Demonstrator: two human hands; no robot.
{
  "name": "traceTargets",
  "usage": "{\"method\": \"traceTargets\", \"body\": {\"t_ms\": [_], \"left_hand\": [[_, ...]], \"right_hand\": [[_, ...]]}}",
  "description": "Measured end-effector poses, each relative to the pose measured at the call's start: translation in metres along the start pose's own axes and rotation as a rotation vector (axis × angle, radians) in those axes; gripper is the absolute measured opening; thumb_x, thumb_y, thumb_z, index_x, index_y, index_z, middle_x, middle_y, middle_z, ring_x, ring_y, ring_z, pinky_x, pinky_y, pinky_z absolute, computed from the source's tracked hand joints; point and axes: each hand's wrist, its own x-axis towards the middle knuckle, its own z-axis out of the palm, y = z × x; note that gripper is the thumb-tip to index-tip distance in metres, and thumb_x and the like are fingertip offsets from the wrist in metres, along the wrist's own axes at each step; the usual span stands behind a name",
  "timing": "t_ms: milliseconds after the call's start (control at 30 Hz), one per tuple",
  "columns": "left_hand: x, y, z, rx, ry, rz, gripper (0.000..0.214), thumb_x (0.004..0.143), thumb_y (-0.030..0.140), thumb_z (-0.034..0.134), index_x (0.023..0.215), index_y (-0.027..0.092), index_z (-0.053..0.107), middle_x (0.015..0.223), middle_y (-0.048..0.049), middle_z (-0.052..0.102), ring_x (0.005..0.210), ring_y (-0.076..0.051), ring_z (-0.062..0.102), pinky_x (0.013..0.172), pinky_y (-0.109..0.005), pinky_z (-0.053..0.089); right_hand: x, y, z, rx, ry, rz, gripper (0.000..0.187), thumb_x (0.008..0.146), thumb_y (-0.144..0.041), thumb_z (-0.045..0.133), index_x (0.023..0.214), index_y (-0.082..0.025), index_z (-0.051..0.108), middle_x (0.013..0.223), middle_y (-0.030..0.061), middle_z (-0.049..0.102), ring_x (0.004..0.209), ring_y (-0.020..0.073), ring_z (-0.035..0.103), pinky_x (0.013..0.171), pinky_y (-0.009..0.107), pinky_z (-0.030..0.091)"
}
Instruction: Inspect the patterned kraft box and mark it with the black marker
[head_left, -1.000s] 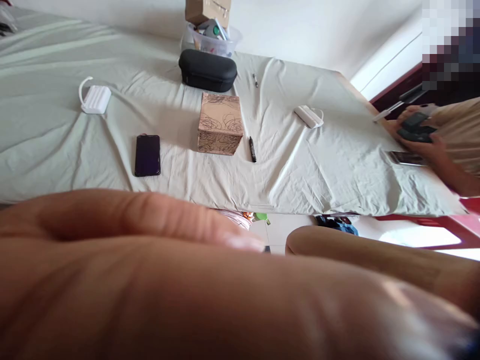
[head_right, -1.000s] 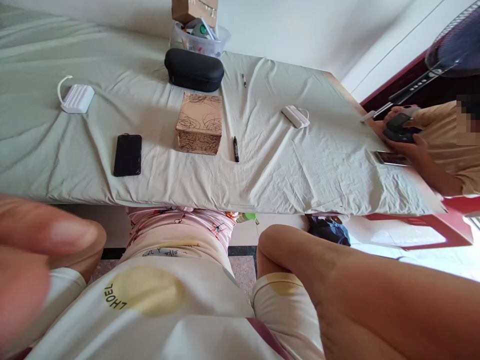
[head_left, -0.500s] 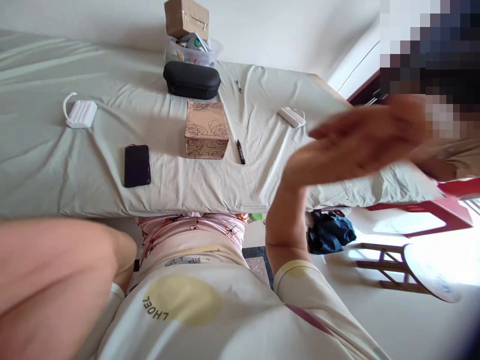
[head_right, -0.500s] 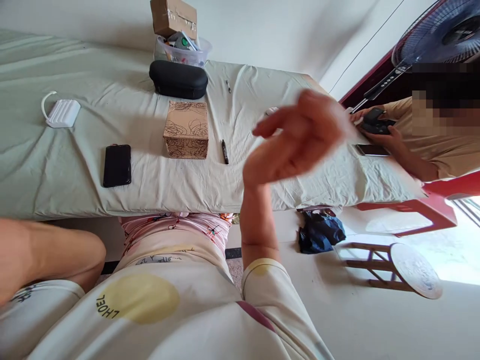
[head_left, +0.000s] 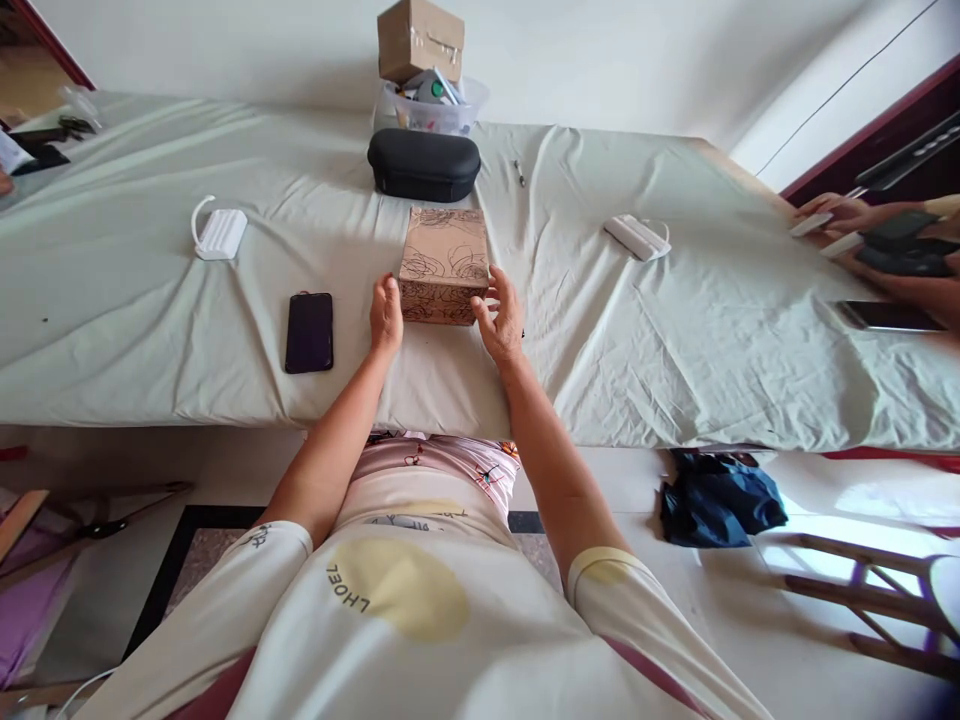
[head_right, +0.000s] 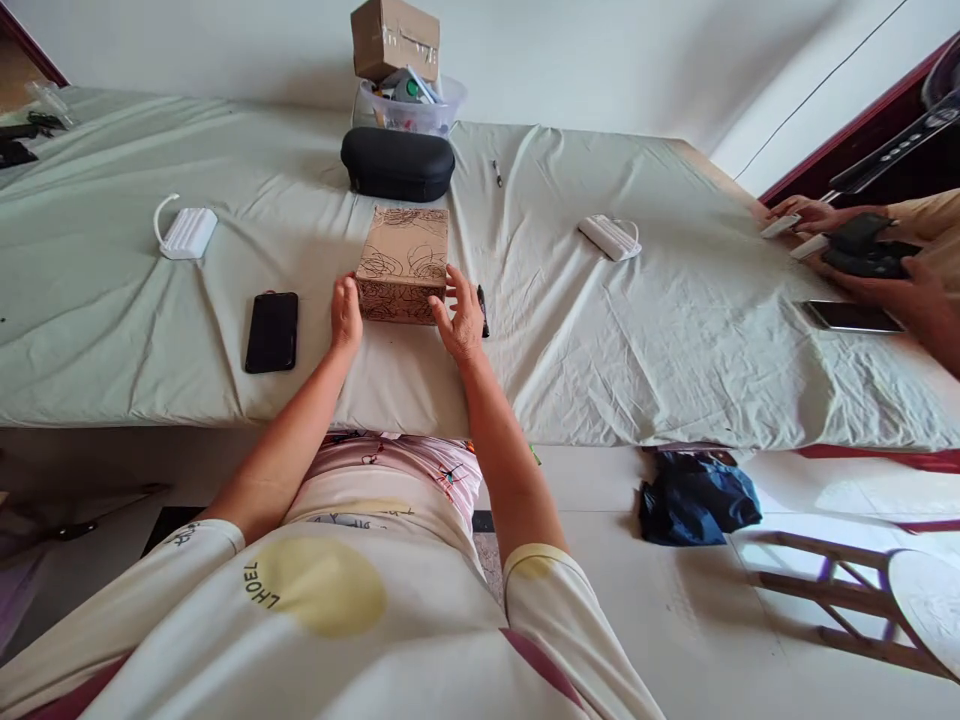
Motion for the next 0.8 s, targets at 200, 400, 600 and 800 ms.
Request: {"method": "traceTargets", "body": {"t_ms": [200,400,600,800], "left_hand": [[-0.017,-0.004,-0.002,0.109,-0.170,0.048,0.066,0.094,0.079,0.049,0.121,0.020,0.065,0.117,-0.0137,0.071,0.117,-0.029,0.067,0.108,-0.045,0.052],[-0.017,-0.007,-0.003,0.171,-0.079,0.187,0.069,0.089,0.064,0.071,0.141,0.021,0.056,0.142,-0.0186,0.061,0.139,-0.032,0.057,0.122,-0.048,0.044],[-0.021,-0.006,0.001,0.003,-0.108,0.165,0.098,0.089,0.060,0.073,0.164,0.021,0.023,0.161,-0.0221,0.045,0.146,-0.030,0.053,0.116,-0.043,0.051],[-0.021,-0.006,0.004,-0.034,-0.201,-0.027,0.080,0.091,0.049,0.074,0.157,0.021,0.037,0.133,-0.0156,0.072,0.117,-0.025,0.075,0.099,-0.038,0.061]], "right_hand": [[-0.003,-0.009,0.002,-0.011,0.014,0.074,0.083,0.099,-0.060,0.055,0.169,-0.031,0.021,0.153,0.0120,0.058,0.100,0.0249,0.072,0.080,0.039,0.067],[-0.004,-0.017,-0.007,-0.023,0.016,0.042,0.064,0.101,-0.060,0.050,0.158,-0.031,0.043,0.149,0.0107,0.061,0.096,0.0220,0.073,0.086,0.037,0.067],[-0.004,-0.023,-0.004,0.217,0.020,0.235,0.066,0.097,-0.069,0.051,0.147,-0.027,0.046,0.133,0.0115,0.068,0.086,0.0200,0.074,0.067,0.032,0.064],[-0.007,-0.031,-0.002,0.273,-0.104,0.368,0.061,0.089,-0.074,0.057,0.127,-0.026,0.055,0.088,0.0010,0.075,0.068,0.0184,0.072,0.069,0.033,0.060]]}}
